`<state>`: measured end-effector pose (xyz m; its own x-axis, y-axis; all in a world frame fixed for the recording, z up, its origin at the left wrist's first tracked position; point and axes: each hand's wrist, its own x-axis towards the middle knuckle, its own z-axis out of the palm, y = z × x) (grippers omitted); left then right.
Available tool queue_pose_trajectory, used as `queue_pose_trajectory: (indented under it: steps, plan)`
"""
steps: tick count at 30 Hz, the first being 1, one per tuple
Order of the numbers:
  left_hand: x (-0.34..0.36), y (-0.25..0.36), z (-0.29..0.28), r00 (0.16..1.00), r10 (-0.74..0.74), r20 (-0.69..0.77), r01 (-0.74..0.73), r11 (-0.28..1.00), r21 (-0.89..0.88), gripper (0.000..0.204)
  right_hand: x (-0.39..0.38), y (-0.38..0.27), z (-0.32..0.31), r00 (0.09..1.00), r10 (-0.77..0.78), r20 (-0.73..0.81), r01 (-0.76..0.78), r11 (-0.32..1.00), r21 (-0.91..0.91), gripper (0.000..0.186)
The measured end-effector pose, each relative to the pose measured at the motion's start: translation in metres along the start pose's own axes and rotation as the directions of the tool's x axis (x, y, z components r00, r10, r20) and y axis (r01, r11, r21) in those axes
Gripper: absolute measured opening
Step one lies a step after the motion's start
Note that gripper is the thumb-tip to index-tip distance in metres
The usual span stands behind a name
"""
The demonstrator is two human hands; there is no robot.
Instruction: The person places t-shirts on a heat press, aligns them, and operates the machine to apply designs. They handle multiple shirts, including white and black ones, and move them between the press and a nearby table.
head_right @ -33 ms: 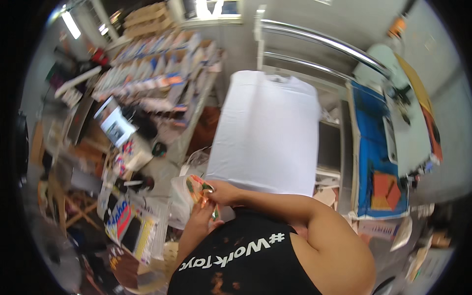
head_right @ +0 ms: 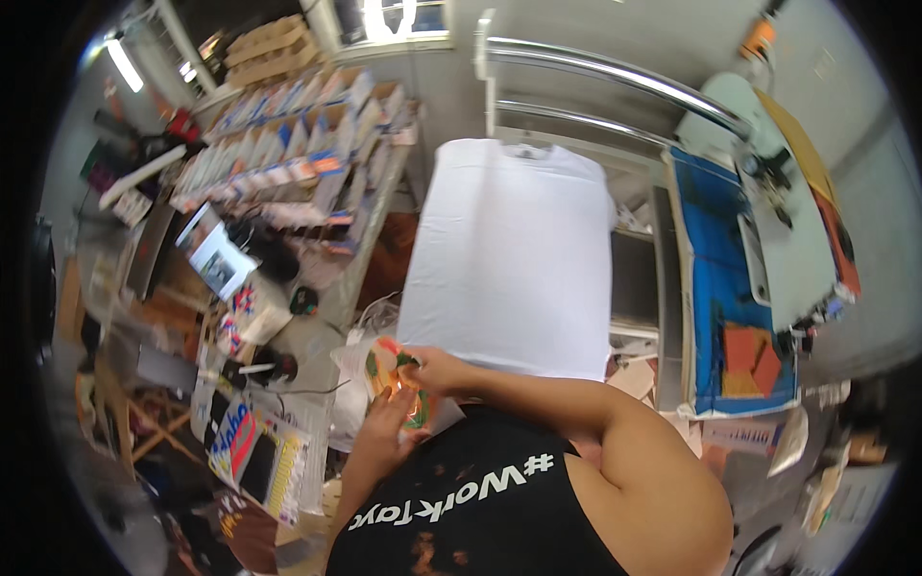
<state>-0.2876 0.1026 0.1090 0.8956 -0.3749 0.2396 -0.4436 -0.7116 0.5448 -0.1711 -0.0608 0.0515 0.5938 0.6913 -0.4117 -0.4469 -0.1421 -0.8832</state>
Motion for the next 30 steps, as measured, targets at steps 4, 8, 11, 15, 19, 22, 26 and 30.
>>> queue_pose_trajectory:
  steps: [4,8,11,15,19,22,26,30]
  plan:
    - [0.079,0.061,-0.094,0.992,0.12,0.044,-0.083,0.864,-0.497,0.043,-0.035,-0.005,-0.074,0.879,-0.071,-0.472,0.301,0.85,0.433,0.038]
    - [0.12,0.101,-0.141,0.745,0.616,-0.256,-0.503,0.266,-0.822,0.046,-0.083,0.019,-0.14,0.738,0.112,-0.666,0.413,0.705,0.576,0.035]
    - [0.122,0.13,-0.153,0.702,0.622,-0.345,-0.534,0.141,-0.833,0.03,-0.087,0.036,-0.171,0.751,0.142,-0.645,0.425,0.643,0.637,0.036]
    - [0.143,0.165,-0.138,0.724,0.584,-0.367,-0.492,0.063,-0.868,0.02,-0.087,0.027,-0.18,0.687,0.178,-0.704,0.347,0.772,0.533,0.036]
    - [0.157,0.181,-0.104,0.667,0.461,-0.585,-0.642,-0.042,-0.765,0.019,-0.092,0.014,-0.18,0.673,0.063,-0.737,0.394,0.812,0.43,0.038]
    - [0.165,0.182,-0.098,0.588,0.43,-0.685,-0.706,-0.14,-0.694,0.033,-0.102,0.012,-0.184,0.566,0.11,-0.817,0.218,0.936,0.277,0.048]
    - [0.17,0.166,-0.111,0.618,0.527,-0.584,-0.635,-0.103,-0.765,0.048,-0.14,0.03,-0.166,0.063,-0.47,-0.88,-0.45,0.774,-0.446,0.063]
    - [0.191,0.11,-0.115,0.742,0.64,-0.201,-0.46,0.266,-0.847,0.022,-0.163,0.078,-0.144,0.371,-0.59,-0.717,-0.596,0.441,-0.671,0.065]
